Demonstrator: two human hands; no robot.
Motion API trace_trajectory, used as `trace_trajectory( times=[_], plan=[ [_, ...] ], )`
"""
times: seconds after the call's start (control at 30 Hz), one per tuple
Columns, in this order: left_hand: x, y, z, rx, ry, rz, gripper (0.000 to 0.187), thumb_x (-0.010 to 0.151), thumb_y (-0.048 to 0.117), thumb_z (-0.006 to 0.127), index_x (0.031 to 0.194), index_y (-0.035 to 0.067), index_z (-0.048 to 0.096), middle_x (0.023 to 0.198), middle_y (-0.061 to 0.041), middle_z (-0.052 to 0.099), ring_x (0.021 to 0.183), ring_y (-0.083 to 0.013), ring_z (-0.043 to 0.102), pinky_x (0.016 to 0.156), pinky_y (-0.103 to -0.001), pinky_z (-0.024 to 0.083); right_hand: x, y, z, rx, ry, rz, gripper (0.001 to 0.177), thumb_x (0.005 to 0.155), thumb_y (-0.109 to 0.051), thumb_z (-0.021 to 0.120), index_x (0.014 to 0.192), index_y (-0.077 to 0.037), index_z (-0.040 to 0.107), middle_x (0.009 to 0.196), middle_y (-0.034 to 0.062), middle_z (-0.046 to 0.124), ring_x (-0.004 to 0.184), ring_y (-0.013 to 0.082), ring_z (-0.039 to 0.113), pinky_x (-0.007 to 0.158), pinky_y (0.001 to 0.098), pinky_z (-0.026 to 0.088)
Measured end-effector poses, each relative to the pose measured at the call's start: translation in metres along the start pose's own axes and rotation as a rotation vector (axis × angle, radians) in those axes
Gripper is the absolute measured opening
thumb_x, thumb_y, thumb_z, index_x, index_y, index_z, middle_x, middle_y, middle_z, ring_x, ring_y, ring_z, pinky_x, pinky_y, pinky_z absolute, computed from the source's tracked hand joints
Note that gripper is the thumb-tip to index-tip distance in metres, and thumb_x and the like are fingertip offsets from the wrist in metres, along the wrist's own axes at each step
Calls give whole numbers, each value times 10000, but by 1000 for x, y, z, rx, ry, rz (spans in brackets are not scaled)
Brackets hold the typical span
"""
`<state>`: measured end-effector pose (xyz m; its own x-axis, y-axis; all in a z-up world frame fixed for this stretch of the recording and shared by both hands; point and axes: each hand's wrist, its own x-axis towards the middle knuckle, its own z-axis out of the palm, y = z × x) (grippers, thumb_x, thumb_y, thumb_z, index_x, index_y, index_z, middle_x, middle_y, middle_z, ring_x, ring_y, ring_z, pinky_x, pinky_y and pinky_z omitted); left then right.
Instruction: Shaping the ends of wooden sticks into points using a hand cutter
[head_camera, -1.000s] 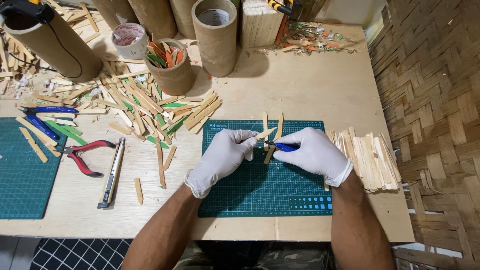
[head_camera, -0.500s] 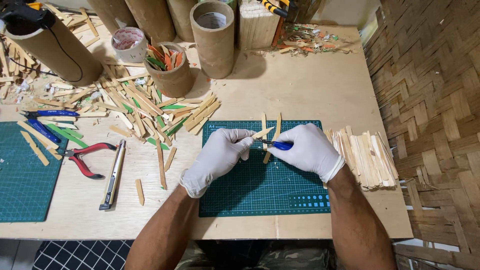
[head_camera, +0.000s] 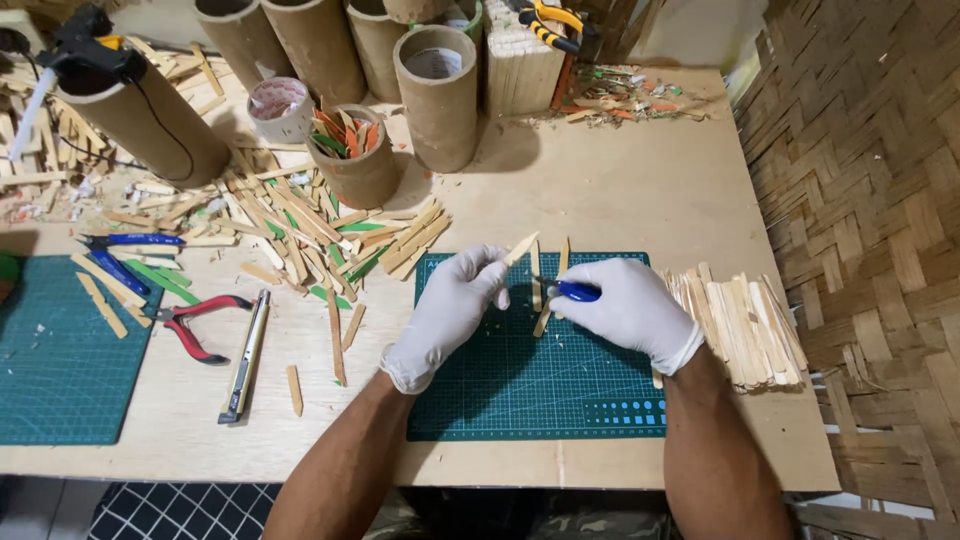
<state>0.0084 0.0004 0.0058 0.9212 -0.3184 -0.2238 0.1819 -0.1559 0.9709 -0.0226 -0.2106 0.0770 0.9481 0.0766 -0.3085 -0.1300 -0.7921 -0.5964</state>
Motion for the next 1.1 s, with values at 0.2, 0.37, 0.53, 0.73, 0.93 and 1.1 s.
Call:
trace_trajectory(
  times=[0.2,0.37,0.53,0.73,0.93,1.1],
  plan=[
    [-22,28,15,-298,62,3,138,1009,140,555,942,42,626,583,-97,635,415,-91,444,415,-201,308,14,6,40,911,203,25,191,824,-70,762,1007,-15,758,804,105,721,662,143,643,616,262,562],
    [-17,17,23,-363,58,3,125,1022,130,538,946,54,603,596,-97,619,407,-67,416,397,-178,289,27,13,65,1045,212,-32,138,859,-27,756,996,-11,761,695,110,685,615,169,647,584,271,555],
    [-18,17,27,-388,22,-12,124,1022,132,537,939,62,596,595,-88,611,410,-50,388,397,-164,264,33,16,75,1124,234,-75,87,873,-36,766,957,-16,751,687,113,680,631,179,658,595,281,554],
    [-29,32,29,-499,-64,-93,77,980,92,546,915,60,572,555,-51,545,397,-3,302,376,-136,213,26,9,68,1139,217,-142,57,883,-65,781,852,-33,745,664,98,695,614,168,647,607,254,511],
    [-28,27,33,-561,-84,-98,131,1014,135,569,902,66,568,538,-41,524,401,-1,262,375,-139,199,29,15,68,1206,183,-157,53,883,-23,787,912,-17,743,706,112,700,590,167,632,607,283,540],
    [-22,17,33,-503,22,-10,136,997,97,605,872,68,561,552,-57,554,385,-14,343,379,-142,245,36,30,64,1315,221,-145,152,883,-32,776,1007,-17,689,776,91,692,640,149,612,638,290,529]
  ],
)
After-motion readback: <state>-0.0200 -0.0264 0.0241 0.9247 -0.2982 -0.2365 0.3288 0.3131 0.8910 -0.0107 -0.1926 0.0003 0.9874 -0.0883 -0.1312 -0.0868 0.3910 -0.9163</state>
